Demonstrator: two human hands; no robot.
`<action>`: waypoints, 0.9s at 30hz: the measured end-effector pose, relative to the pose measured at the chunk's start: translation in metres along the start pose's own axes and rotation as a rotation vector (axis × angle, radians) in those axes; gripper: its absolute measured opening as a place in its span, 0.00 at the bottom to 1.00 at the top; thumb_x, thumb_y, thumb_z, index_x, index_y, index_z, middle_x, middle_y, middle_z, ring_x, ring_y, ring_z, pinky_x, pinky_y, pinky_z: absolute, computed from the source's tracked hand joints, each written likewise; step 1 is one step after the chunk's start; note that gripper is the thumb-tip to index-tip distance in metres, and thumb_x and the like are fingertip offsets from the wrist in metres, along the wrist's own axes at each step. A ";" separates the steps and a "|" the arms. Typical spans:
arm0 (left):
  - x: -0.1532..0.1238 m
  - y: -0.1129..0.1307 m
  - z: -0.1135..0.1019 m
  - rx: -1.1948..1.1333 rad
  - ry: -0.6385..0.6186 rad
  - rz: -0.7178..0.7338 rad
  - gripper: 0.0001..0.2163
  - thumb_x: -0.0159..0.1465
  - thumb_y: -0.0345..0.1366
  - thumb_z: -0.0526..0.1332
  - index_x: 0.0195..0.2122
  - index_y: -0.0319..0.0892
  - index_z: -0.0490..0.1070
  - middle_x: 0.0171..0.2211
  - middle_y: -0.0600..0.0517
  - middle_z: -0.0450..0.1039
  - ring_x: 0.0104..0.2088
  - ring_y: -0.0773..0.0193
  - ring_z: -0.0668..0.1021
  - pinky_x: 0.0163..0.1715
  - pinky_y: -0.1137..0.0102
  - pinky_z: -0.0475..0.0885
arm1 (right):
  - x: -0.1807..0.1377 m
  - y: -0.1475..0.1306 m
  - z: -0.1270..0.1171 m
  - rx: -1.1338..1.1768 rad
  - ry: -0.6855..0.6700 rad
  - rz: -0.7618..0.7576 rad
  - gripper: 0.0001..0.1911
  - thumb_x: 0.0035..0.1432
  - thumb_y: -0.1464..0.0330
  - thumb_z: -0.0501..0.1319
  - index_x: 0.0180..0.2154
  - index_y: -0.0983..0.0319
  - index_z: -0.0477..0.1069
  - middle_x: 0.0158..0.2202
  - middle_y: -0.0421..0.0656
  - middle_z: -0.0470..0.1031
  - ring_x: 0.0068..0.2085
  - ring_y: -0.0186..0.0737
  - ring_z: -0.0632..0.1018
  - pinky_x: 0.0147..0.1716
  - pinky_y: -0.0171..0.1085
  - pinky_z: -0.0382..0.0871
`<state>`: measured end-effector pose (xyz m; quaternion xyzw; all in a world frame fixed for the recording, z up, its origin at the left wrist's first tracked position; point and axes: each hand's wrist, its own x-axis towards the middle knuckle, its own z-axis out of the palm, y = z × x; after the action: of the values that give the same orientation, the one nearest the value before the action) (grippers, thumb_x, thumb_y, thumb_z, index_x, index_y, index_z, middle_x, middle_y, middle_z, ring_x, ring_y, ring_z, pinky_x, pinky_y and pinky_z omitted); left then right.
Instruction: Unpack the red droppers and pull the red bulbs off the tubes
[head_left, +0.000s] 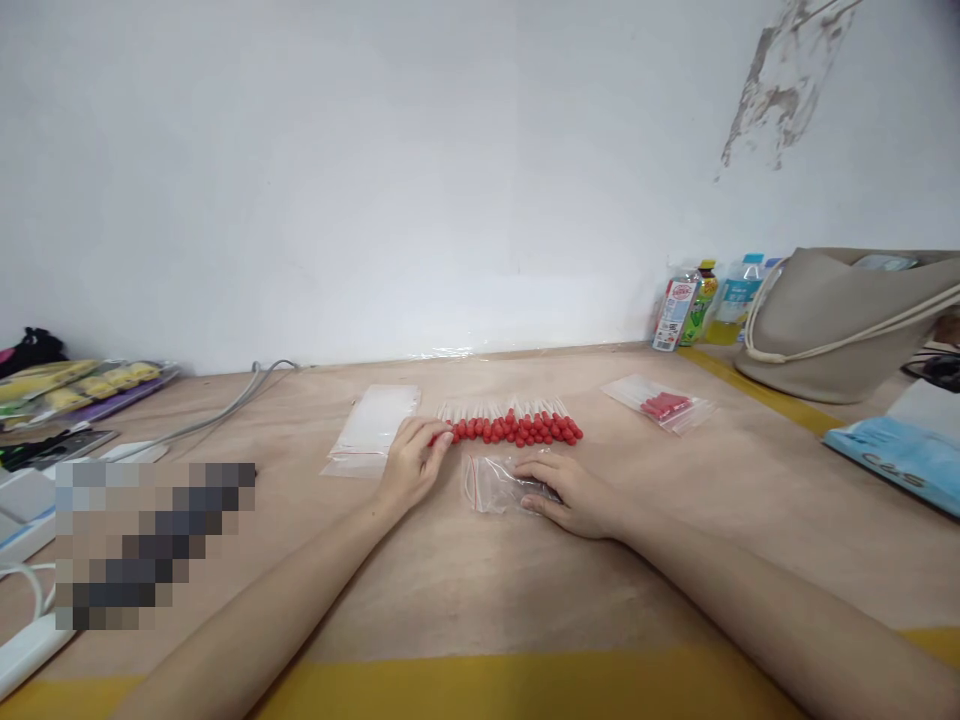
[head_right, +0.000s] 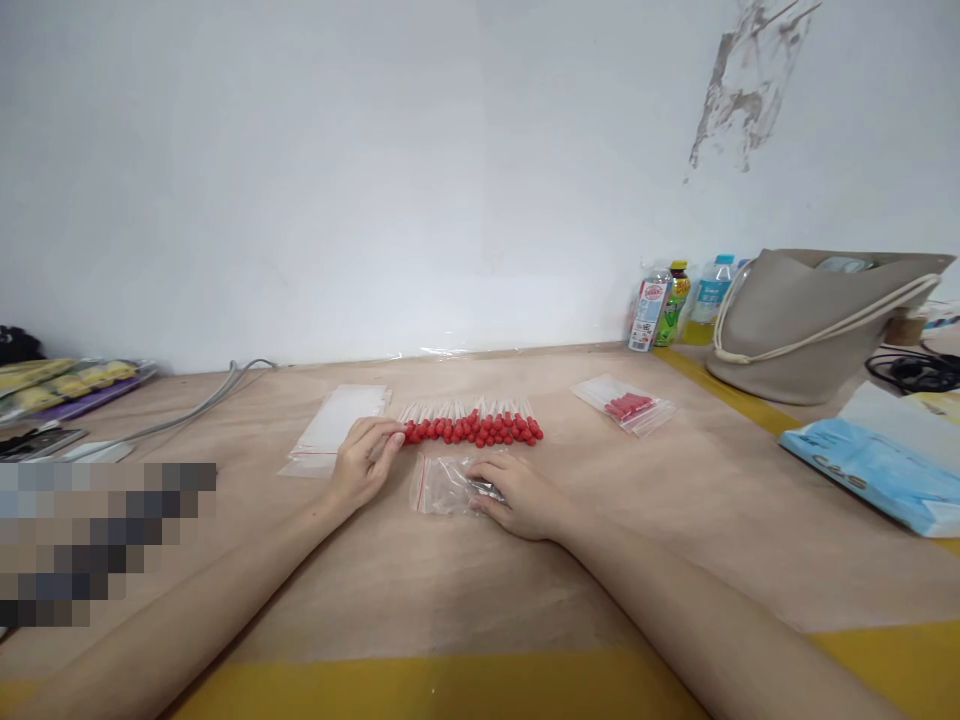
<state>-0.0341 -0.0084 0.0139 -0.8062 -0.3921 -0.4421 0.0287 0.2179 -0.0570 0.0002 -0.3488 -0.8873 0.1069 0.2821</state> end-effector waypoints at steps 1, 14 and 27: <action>-0.005 0.008 -0.002 -0.020 -0.024 0.015 0.10 0.63 0.36 0.50 0.39 0.43 0.69 0.40 0.48 0.71 0.44 0.61 0.70 0.47 0.64 0.65 | 0.000 0.000 0.000 -0.005 -0.005 -0.009 0.18 0.56 0.63 0.55 0.48 0.61 0.65 0.48 0.47 0.69 0.49 0.43 0.68 0.48 0.44 0.63; -0.033 0.028 -0.022 0.038 -0.819 0.110 0.26 0.65 0.45 0.46 0.61 0.51 0.37 0.62 0.51 0.40 0.61 0.59 0.48 0.59 0.53 0.39 | -0.005 0.005 -0.005 -0.031 -0.184 0.005 0.26 0.58 0.56 0.50 0.57 0.56 0.55 0.58 0.45 0.57 0.57 0.45 0.61 0.55 0.48 0.55; -0.033 0.024 -0.019 -0.100 -0.567 -0.253 0.24 0.62 0.47 0.50 0.58 0.45 0.54 0.59 0.47 0.53 0.60 0.56 0.55 0.57 0.57 0.54 | -0.010 0.056 -0.049 -0.440 0.463 0.423 0.14 0.56 0.64 0.52 0.32 0.63 0.74 0.35 0.48 0.74 0.40 0.46 0.72 0.41 0.44 0.64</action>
<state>-0.0415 -0.0529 0.0086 -0.8425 -0.4596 -0.2186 -0.1766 0.2832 -0.0226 0.0145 -0.5914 -0.7101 -0.1120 0.3652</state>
